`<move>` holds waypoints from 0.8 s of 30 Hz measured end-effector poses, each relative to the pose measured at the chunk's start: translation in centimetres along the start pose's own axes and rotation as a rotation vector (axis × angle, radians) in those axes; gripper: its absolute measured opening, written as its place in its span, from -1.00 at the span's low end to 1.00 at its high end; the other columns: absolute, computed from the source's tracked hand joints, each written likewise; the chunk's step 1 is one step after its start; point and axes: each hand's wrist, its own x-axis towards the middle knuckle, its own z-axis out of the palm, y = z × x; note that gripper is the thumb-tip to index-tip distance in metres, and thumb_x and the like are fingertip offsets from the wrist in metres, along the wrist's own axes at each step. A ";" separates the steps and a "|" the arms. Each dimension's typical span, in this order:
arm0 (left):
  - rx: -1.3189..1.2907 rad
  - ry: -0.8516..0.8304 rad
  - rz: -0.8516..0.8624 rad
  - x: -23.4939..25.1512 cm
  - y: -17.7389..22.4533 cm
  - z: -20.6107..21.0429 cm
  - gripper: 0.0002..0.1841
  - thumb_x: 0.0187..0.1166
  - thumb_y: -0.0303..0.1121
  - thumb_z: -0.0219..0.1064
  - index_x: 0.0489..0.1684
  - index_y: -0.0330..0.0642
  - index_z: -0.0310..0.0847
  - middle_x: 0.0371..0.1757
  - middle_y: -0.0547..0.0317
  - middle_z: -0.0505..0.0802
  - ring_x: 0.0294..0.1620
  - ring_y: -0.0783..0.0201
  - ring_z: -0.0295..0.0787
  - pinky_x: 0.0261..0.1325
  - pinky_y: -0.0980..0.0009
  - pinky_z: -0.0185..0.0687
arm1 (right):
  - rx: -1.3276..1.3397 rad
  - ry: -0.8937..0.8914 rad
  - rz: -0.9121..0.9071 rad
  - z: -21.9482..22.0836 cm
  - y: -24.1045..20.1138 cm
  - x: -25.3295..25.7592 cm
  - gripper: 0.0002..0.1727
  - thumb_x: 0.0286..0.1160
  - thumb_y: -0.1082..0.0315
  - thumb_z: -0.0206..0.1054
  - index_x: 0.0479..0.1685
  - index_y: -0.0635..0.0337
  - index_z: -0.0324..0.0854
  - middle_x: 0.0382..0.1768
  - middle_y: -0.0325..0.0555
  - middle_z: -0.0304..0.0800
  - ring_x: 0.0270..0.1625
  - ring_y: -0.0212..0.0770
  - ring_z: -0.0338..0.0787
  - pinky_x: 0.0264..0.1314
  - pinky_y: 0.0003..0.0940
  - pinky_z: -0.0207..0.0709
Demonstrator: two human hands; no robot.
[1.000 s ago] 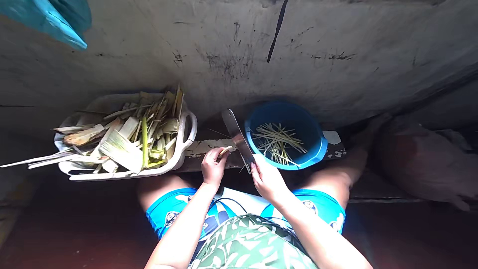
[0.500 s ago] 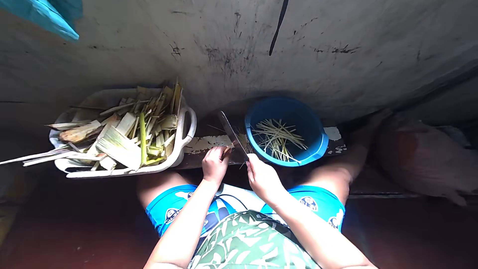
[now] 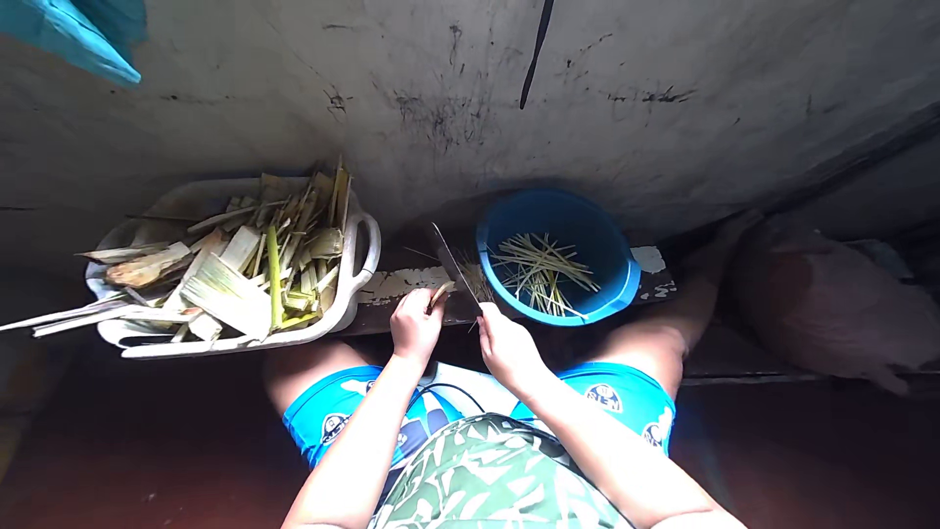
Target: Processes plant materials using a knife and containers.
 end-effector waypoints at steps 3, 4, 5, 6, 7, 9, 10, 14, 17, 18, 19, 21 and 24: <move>-0.008 -0.015 -0.020 -0.2 -0.2 0.0 -0.84 0.50 -0.36 0.46 -0.27 -0.30 0.86 -0.25 -0.03 0.94 -0.18 0.05 0.93 -0.02 0.05 0.82 | 0.023 0.149 -0.102 -1.4 -0.8 0.0 -0.67 0.74 0.38 0.06 0.19 0.35 0.66 -0.27 0.04 0.86 -0.26 -0.03 0.90 -0.21 -0.15 0.77; -0.009 -0.009 -0.016 -0.2 -0.3 0.1 -0.85 0.50 -0.37 0.45 -0.30 -0.30 0.85 -0.27 -0.02 0.93 -0.20 0.06 0.92 -0.04 0.06 0.81 | 0.033 0.195 -0.133 -1.9 -1.1 0.1 -0.69 0.72 0.40 0.06 0.16 0.36 0.66 -0.27 0.04 0.86 -0.27 -0.05 0.90 -0.21 -0.18 0.76; -0.014 -0.007 -0.008 -0.1 -0.2 0.1 -0.86 0.50 -0.38 0.45 -0.30 -0.29 0.85 -0.26 -0.01 0.93 -0.19 0.07 0.92 -0.03 0.07 0.81 | 0.040 0.233 -0.159 -2.3 -1.3 0.2 -0.70 0.72 0.41 0.06 0.13 0.35 0.67 -0.28 0.04 0.85 -0.28 -0.08 0.89 -0.21 -0.22 0.76; -0.014 -0.006 0.001 -0.1 -0.2 0.1 -0.86 0.50 -0.39 0.45 -0.30 -0.29 0.85 -0.24 -0.01 0.93 -0.18 0.07 0.92 -0.02 0.07 0.81 | 0.044 0.255 -0.177 -2.5 -1.4 0.3 -0.71 0.71 0.42 0.07 0.11 0.35 0.67 -0.28 0.03 0.85 -0.27 -0.10 0.89 -0.20 -0.24 0.75; -0.010 -0.006 0.000 -0.1 -0.1 0.1 -0.86 0.50 -0.38 0.45 -0.30 -0.28 0.85 -0.24 0.00 0.93 -0.18 0.07 0.92 -0.03 0.08 0.81 | 0.045 0.254 -0.179 -2.4 -1.5 0.3 -0.71 0.72 0.42 0.07 0.11 0.34 0.67 -0.27 0.02 0.86 -0.26 -0.10 0.89 -0.19 -0.26 0.76; -0.007 -0.019 -0.025 -0.1 0.1 0.1 -0.86 0.49 -0.38 0.46 -0.31 -0.29 0.85 -0.23 -0.02 0.93 -0.18 0.04 0.91 -0.04 0.04 0.80 | 0.025 0.181 -0.131 -1.6 -1.2 0.3 -0.70 0.72 0.40 0.05 0.13 0.32 0.66 -0.29 0.03 0.85 -0.28 -0.06 0.89 -0.23 -0.20 0.75; -0.009 -0.028 -0.031 -0.2 0.1 0.1 -0.85 0.49 -0.37 0.47 -0.28 -0.30 0.85 -0.23 -0.04 0.93 -0.17 0.02 0.92 -0.03 0.02 0.80 | 0.003 0.109 -0.083 -1.1 -1.1 0.3 -0.69 0.74 0.38 0.03 0.17 0.31 0.64 -0.28 0.04 0.84 -0.26 -0.02 0.90 -0.23 -0.15 0.75; -0.014 -0.014 -0.022 -0.1 -0.1 0.1 -0.83 0.50 -0.32 0.48 -0.25 -0.26 0.87 -0.24 0.00 0.94 -0.15 0.07 0.93 0.00 0.05 0.80 | -0.040 -0.010 0.008 -0.2 -1.2 0.3 -0.65 0.77 0.36 -0.02 0.24 0.32 0.59 -0.23 0.09 0.85 -0.21 0.05 0.91 -0.18 -0.09 0.75; -0.007 -0.007 -0.022 -0.1 -0.1 0.1 -0.82 0.52 -0.31 0.47 -0.27 -0.27 0.86 -0.26 -0.01 0.92 -0.19 0.08 0.91 -0.03 0.06 0.80 | -0.066 -0.142 0.082 -1.1 -2.0 0.9 -0.65 0.82 0.32 -0.09 0.25 0.27 0.54 -0.19 0.09 0.82 -0.13 0.06 0.89 -0.11 -0.09 0.71; -0.007 -0.007 -0.026 0.0 -0.1 0.1 -0.82 0.51 -0.32 0.48 -0.26 -0.28 0.86 -0.26 -0.02 0.93 -0.19 0.07 0.92 -0.04 0.04 0.79 | -0.069 -0.180 0.102 -1.4 -2.2 1.1 -0.66 0.83 0.31 -0.11 0.24 0.26 0.52 -0.19 0.09 0.82 -0.10 0.06 0.89 -0.08 -0.08 0.70; -0.010 -0.008 -0.030 0.0 -0.1 0.1 -0.82 0.51 -0.33 0.48 -0.26 -0.29 0.85 -0.26 -0.03 0.92 -0.18 0.05 0.91 -0.03 0.03 0.79 | -0.071 -0.225 0.121 -1.6 -2.3 1.4 -0.66 0.84 0.30 -0.12 0.25 0.26 0.50 -0.18 0.10 0.81 -0.06 0.07 0.88 -0.04 -0.07 0.69; -0.020 -0.011 -0.034 0.0 0.0 0.0 -0.83 0.52 -0.34 0.47 -0.26 -0.30 0.84 -0.25 -0.04 0.91 -0.18 0.04 0.90 -0.03 0.02 0.78 | -0.078 -0.343 0.171 -1.9 -2.4 2.0 -0.65 0.87 0.29 -0.15 0.30 0.26 0.45 -0.12 0.13 0.80 0.04 0.09 0.86 0.06 -0.04 0.67; -0.036 -0.024 -0.017 -0.3 0.1 0.0 -0.86 0.54 -0.37 0.45 -0.19 -0.25 0.87 -0.18 0.00 0.94 -0.11 0.10 0.92 0.03 0.07 0.79 | -0.087 -0.539 0.281 0.3 -0.9 2.4 -0.61 0.90 0.26 -0.21 0.45 0.23 0.33 -0.03 0.17 0.77 0.16 0.15 0.82 0.17 0.05 0.64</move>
